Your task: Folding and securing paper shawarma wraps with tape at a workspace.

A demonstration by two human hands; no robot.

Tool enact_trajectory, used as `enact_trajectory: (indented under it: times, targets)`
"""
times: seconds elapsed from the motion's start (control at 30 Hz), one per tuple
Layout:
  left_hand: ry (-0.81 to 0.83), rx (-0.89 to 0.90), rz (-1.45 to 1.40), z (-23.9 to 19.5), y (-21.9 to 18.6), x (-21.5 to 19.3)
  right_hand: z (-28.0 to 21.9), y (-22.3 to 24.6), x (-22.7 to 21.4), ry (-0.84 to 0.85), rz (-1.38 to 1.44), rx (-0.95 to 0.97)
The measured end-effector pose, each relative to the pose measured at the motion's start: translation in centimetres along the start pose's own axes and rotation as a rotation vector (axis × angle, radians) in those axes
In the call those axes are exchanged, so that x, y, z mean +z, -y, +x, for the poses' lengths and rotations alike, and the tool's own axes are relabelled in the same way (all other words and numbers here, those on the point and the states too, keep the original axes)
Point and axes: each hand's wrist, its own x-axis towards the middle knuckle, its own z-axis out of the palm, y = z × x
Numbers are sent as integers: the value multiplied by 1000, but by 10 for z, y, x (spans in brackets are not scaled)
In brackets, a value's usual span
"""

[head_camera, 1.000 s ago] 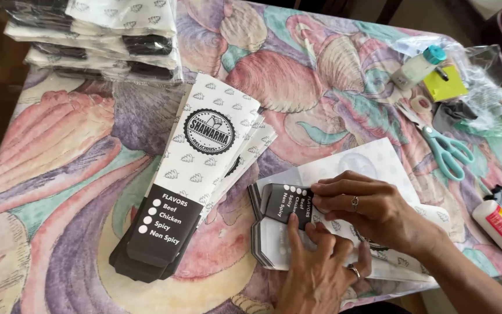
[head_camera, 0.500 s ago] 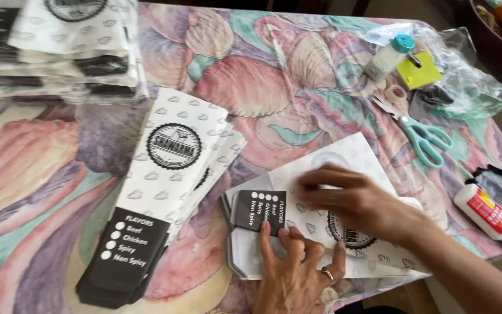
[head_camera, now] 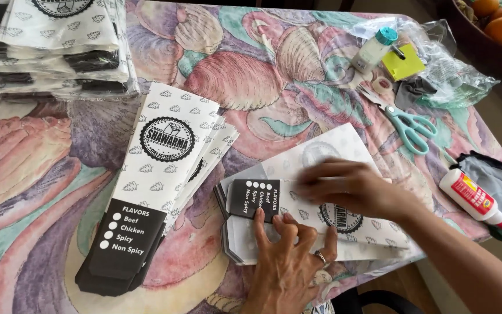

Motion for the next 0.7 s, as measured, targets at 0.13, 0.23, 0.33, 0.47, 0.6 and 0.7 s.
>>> enact_trajectory:
  times: [0.13,0.23,0.33,0.47,0.6,0.7]
  targets:
    - [30,24,1,1,4,-11,82,-4,43,32,83,-165]
    - [79,56,-55,1,5,-10,83,-1,42,45,148,-224]
    - [-19,16,13,-1,3,-7,10,-1,10,40,69,-57]
    - [-64,16,91,0,6,-5,-119,-12,-34,-142,-148,249]
    - [-81,20,79,0,6,-5,-142,-16,-40,-217,-168,279]
    - [-74,15,68,2,6,-11,-75,-19,-19,-122,-60,147]
